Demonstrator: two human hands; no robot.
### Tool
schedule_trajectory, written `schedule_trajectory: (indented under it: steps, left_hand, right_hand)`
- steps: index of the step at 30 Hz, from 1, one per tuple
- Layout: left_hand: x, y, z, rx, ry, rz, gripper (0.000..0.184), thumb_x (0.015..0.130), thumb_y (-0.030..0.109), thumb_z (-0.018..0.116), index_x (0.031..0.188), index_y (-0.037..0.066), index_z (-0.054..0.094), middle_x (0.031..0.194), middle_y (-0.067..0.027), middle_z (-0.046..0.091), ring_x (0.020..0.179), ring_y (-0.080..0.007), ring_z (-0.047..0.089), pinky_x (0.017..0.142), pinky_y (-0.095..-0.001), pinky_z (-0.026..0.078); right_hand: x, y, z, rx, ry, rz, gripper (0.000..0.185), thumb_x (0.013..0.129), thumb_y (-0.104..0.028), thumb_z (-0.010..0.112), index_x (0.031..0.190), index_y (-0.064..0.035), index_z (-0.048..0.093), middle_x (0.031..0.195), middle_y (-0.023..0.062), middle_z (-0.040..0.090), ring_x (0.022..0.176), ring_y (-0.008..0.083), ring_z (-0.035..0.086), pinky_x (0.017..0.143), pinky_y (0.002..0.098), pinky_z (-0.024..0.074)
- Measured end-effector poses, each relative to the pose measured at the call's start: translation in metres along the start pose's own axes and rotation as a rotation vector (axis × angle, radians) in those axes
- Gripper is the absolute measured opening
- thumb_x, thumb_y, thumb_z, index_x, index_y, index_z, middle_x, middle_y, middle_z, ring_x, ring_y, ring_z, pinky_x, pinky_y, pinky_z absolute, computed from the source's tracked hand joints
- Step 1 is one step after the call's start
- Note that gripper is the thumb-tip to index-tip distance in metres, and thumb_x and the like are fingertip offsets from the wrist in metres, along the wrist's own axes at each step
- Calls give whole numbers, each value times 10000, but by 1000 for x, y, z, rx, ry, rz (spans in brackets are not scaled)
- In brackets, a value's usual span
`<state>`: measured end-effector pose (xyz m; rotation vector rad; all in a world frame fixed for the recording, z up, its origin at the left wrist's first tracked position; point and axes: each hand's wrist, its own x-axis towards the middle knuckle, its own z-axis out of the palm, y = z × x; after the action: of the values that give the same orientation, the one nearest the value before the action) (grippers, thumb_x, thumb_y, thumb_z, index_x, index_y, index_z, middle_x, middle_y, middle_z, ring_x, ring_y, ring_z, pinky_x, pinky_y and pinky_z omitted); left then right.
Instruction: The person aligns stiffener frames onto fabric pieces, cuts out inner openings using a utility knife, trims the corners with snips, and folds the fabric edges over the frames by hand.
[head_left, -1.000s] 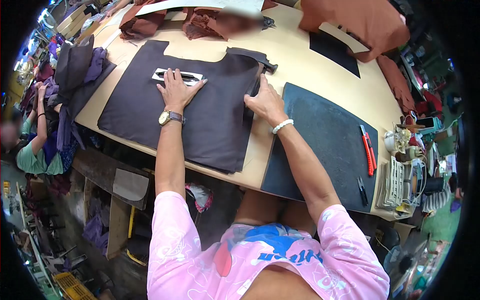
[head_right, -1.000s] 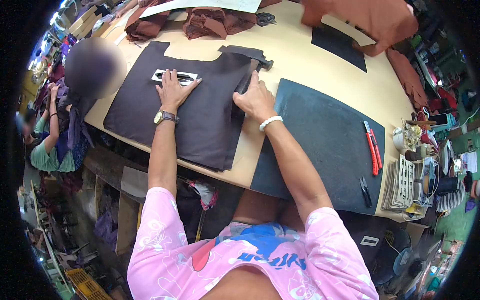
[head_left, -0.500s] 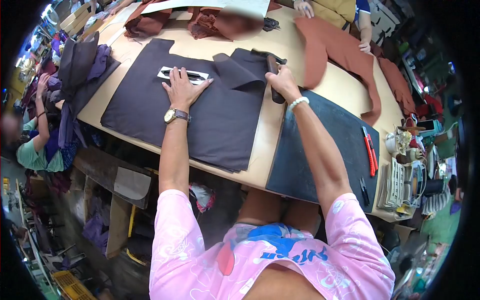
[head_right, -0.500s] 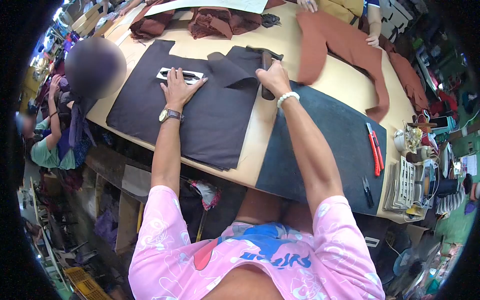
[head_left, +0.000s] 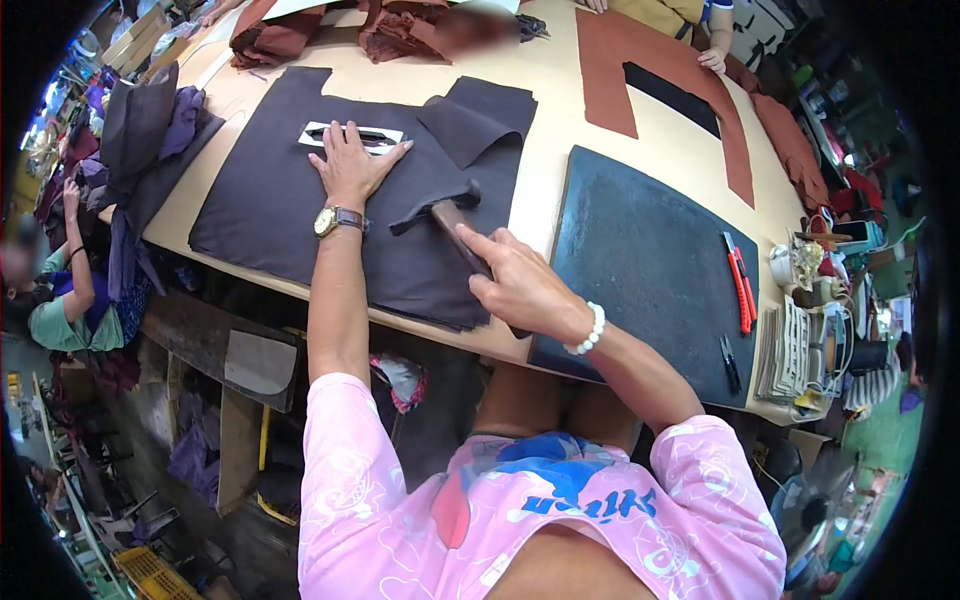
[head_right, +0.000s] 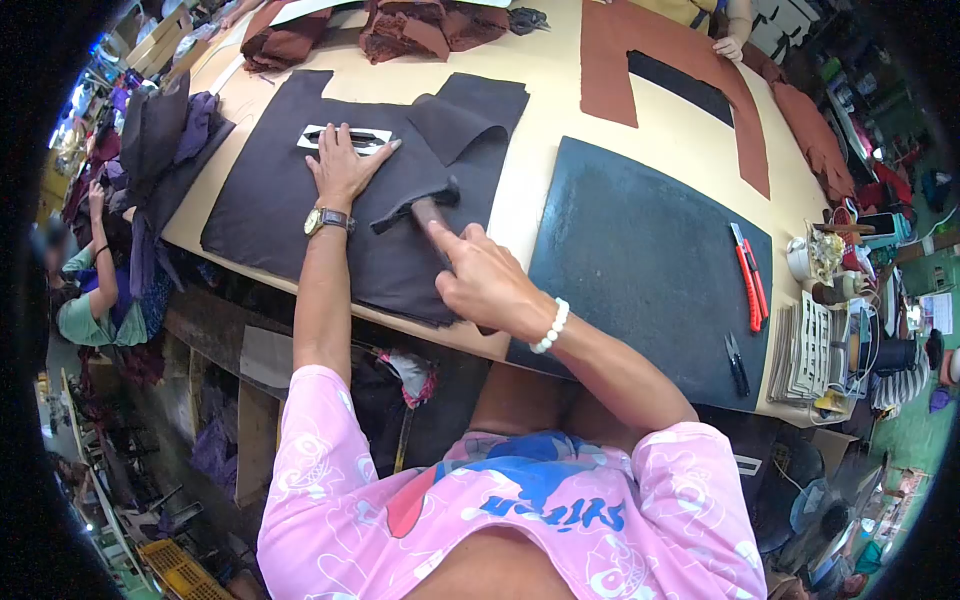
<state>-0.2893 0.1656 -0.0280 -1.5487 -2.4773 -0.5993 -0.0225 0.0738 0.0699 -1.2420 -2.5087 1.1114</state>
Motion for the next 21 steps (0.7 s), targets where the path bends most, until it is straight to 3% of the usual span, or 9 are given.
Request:
schedule_trajectory:
  steps: [7, 9, 18, 19, 21]
  left_hand:
    - [-2, 2, -2, 1, 3, 7, 994, 646, 740, 581, 1288, -1, 419, 1365, -199, 350, 1308, -333, 299, 991, -647, 242]
    - [0, 1, -3, 6, 12, 9, 993, 646, 739, 583, 1287, -2, 420, 1357, -200, 357, 1304, -335, 305, 989, -649, 243]
    - [-1, 0, 1, 23, 36, 23, 1003, 647, 747, 577, 1294, -5, 426, 1365, -187, 361, 1306, -332, 306, 988, -643, 248]
    - [0, 0, -1, 47, 18, 16, 1008, 653, 755, 563, 1303, -3, 422, 1375, -191, 356, 1308, -333, 307, 993, -631, 251]
    - [0, 2, -5, 88, -23, 20, 1019, 666, 772, 536, 1320, 0, 413, 1395, -199, 346, 1314, -334, 309, 1003, -607, 256]
  right_hand:
    - [74, 29, -5, -88, 335, 125, 593, 784, -152, 482, 1351, -30, 360, 1062, 340, 491, 993, 467, 516, 904, 476, 411]
    - [96, 37, -11, -82, 440, 119, 600, 789, -154, 495, 1339, 14, 323, 1034, 372, 472, 910, 503, 550, 848, 493, 453]
    - [135, 32, -4, 101, 613, 242, 568, 805, -137, 477, 1324, 49, 339, 1148, 362, 409, 971, 473, 539, 881, 455, 446]
    - [129, 29, 2, 192, 622, 210, 582, 791, -115, 488, 1321, 68, 332, 1196, 384, 373, 1028, 486, 502, 925, 458, 413]
    - [124, 47, 32, -133, 782, -103, 560, 786, -100, 497, 1301, 71, 360, 1259, 398, 320, 1124, 515, 418, 975, 504, 353]
